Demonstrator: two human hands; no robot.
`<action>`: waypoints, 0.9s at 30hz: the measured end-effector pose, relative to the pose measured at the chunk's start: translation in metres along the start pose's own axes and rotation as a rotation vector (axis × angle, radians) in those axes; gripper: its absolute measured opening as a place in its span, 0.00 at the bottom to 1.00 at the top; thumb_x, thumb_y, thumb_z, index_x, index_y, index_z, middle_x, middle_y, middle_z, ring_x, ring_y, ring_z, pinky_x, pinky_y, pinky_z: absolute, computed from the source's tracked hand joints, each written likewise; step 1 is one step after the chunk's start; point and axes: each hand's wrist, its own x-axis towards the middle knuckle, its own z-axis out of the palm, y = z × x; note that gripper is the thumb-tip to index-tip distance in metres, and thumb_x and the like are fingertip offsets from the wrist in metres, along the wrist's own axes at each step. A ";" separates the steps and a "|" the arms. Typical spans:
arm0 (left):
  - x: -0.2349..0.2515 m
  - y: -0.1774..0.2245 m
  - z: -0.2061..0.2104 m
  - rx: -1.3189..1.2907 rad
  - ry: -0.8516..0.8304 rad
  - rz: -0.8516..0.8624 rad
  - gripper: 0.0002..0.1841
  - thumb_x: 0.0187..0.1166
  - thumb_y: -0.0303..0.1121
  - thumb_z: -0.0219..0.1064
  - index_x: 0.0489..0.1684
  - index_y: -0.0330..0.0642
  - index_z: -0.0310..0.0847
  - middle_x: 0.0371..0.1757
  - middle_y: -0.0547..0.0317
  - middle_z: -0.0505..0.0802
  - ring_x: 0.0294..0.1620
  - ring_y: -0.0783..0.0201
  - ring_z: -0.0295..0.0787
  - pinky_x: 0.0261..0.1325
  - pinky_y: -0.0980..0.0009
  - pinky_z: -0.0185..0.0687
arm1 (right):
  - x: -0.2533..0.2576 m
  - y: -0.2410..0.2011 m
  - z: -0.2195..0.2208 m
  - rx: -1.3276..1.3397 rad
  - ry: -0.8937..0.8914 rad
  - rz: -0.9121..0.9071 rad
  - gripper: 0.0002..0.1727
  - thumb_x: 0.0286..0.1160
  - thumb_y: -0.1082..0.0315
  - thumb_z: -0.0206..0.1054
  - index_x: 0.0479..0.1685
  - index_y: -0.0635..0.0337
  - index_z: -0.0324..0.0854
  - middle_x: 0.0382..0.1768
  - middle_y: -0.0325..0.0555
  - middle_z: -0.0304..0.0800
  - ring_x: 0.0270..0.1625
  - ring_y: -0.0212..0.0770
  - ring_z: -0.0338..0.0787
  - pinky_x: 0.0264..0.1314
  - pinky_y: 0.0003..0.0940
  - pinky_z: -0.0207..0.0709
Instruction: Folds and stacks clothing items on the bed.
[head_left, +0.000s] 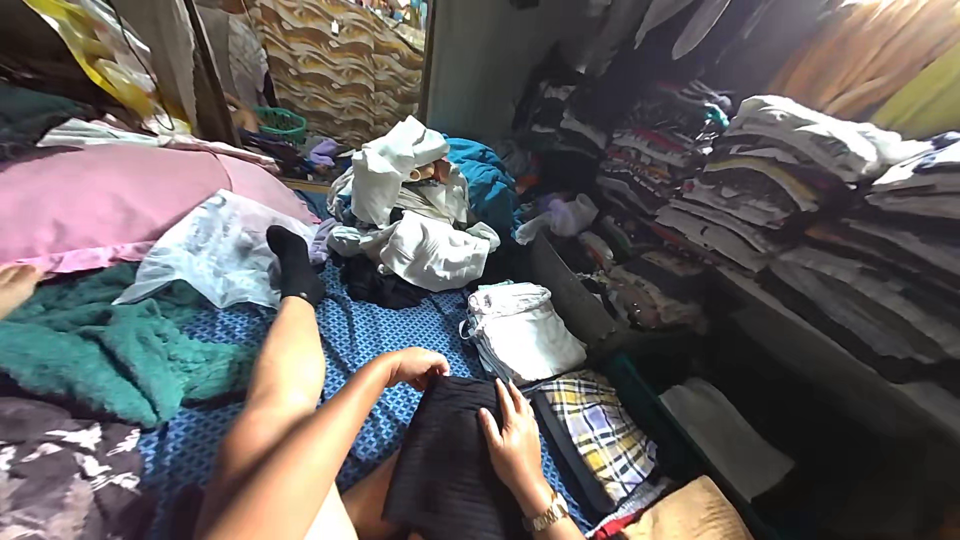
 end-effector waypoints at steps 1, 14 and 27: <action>0.000 0.003 -0.001 0.078 -0.032 -0.014 0.22 0.94 0.40 0.47 0.65 0.29 0.78 0.60 0.41 0.86 0.57 0.55 0.82 0.65 0.55 0.75 | 0.000 0.000 0.000 -0.001 -0.004 0.005 0.38 0.81 0.41 0.51 0.85 0.53 0.72 0.85 0.59 0.69 0.87 0.62 0.67 0.85 0.65 0.58; 0.027 -0.047 0.024 -0.069 0.070 0.088 0.26 0.84 0.31 0.67 0.76 0.29 0.66 0.67 0.34 0.82 0.62 0.48 0.83 0.67 0.52 0.79 | -0.002 -0.001 0.006 -0.046 0.049 -0.026 0.39 0.81 0.42 0.51 0.87 0.57 0.68 0.87 0.63 0.63 0.88 0.66 0.63 0.86 0.70 0.51; 0.026 -0.061 0.048 -0.438 0.070 0.032 0.20 0.87 0.38 0.62 0.71 0.36 0.74 0.52 0.50 0.90 0.49 0.63 0.88 0.59 0.62 0.83 | -0.093 -0.065 0.018 -0.518 -0.353 -0.745 0.36 0.66 0.56 0.74 0.77 0.60 0.78 0.69 0.55 0.87 0.67 0.57 0.87 0.63 0.56 0.79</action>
